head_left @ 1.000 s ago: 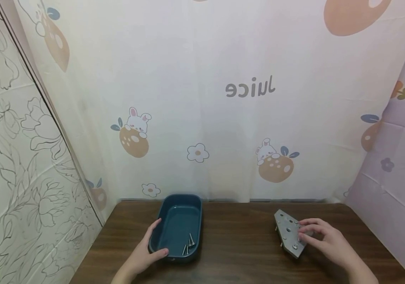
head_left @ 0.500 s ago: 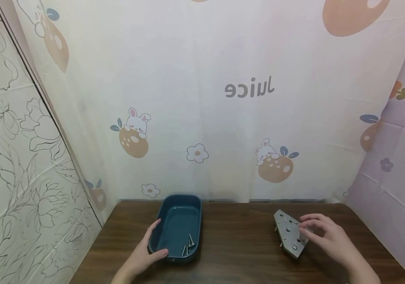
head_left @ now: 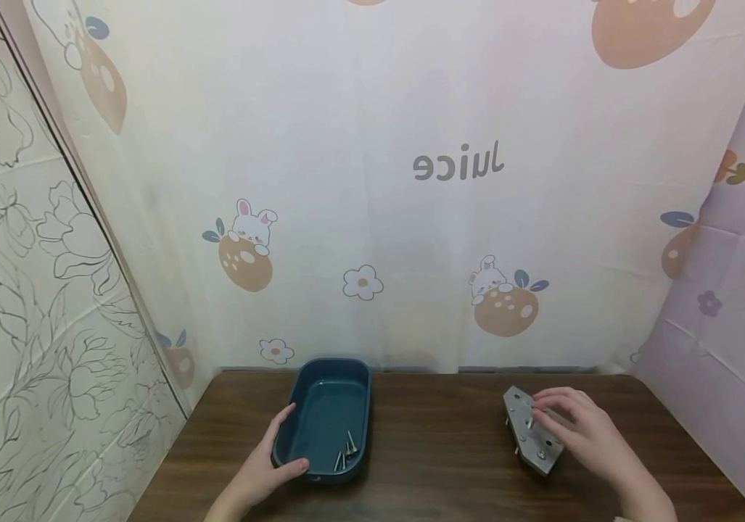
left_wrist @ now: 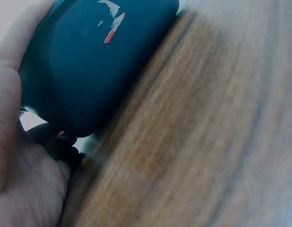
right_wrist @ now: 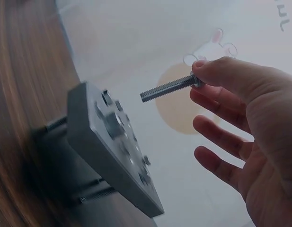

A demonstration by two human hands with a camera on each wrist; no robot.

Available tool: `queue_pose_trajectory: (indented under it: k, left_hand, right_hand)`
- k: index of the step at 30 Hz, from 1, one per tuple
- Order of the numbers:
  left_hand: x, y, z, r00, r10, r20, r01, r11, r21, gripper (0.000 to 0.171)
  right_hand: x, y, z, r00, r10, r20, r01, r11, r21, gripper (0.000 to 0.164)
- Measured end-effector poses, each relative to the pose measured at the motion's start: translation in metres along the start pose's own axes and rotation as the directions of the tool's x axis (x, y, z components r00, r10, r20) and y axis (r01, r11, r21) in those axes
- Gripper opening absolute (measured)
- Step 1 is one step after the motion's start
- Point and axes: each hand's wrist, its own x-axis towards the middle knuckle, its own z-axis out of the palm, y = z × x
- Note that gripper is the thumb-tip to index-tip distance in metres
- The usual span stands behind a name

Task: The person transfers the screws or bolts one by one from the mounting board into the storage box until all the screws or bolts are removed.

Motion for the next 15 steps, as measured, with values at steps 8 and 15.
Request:
queue_pose_trajectory:
  k: [8,15]
  left_hand:
    - [0.0,0.0,0.0,1.0,-0.009,0.003,0.009,1.0,-0.004,0.086]
    - [0.001,0.0,0.001,1.0,-0.016,-0.01,0.016,1.0,0.009,0.086]
  right_hand:
    - [0.007,-0.008,0.015,1.0,0.009,-0.017,-0.01,0.999,-0.04,0.01]
    - [0.01,-0.017,0.024,1.0,0.002,-0.03,-0.003,1.0,-0.03,0.011]
